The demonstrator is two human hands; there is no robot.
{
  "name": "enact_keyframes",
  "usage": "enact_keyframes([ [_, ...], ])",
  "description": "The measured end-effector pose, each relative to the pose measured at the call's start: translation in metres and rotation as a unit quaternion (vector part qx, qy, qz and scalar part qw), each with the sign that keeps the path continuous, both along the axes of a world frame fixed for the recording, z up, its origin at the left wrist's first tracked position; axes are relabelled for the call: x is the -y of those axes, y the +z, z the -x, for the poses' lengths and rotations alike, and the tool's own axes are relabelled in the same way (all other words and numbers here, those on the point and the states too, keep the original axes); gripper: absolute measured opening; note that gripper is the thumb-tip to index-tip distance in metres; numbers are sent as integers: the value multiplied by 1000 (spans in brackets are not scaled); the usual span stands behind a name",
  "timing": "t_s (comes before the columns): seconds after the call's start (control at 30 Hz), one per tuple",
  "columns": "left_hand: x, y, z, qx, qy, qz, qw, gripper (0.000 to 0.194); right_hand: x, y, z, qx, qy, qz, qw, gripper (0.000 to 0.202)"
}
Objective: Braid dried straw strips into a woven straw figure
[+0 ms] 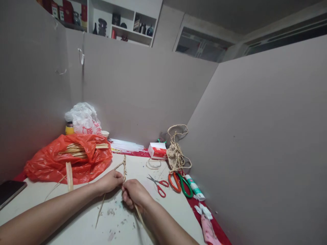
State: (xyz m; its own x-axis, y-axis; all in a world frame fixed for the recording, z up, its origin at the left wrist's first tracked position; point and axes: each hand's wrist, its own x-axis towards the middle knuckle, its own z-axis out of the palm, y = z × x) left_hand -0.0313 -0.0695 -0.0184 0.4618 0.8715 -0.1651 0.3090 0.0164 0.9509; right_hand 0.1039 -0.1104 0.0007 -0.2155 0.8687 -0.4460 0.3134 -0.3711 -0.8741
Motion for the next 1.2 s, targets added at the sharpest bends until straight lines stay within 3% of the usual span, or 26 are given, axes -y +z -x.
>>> enact_keyframes([
  [0.07, 0, 2, 1, 16, -5, 27, 1000, 18, 4, -8, 7, 6, -24, 2, 1000, 19],
  [0.17, 0, 6, 4, 23, -8, 63, 998, 19, 9, -12, 16, 169, 1, -82, 982, 25],
  [0.3, -1, 10, 5, 28, -7, 80, 996, 22, 20, -2, 25, 416, 28, -242, 876, 36],
  [0.4, -2, 9, 7, 42, -21, 82, 996, 18, 33, 11, 29, 465, 85, -264, 841, 36],
  [0.5, -3, 7, 10, 70, -50, 95, 992, 23, 38, 21, 22, 407, 106, -288, 860, 35],
  [0.57, -3, 7, 12, 83, -56, 100, 990, 27, 31, 24, 10, 344, 47, -316, 883, 37],
  [0.63, -2, 9, 14, 89, -60, 103, 989, 30, 17, 23, -1, 306, -42, -343, 887, 35],
  [0.7, -1, 12, 16, 96, -66, 104, 988, 31, 2, 18, -7, 259, -81, -329, 905, 29],
  [0.87, -2, 14, 20, 117, -81, 97, 985, 32, -11, 1, 2, 90, -35, -148, 984, 30],
  [1.07, -6, 12, 24, 72, -103, 86, 988, 31, -10, -5, 1, 57, -8, -94, 994, 39],
  [1.2, -6, 8, 21, 19, -86, 0, 996, 32, -12, -7, -6, 26, -14, -48, 998, 32],
])
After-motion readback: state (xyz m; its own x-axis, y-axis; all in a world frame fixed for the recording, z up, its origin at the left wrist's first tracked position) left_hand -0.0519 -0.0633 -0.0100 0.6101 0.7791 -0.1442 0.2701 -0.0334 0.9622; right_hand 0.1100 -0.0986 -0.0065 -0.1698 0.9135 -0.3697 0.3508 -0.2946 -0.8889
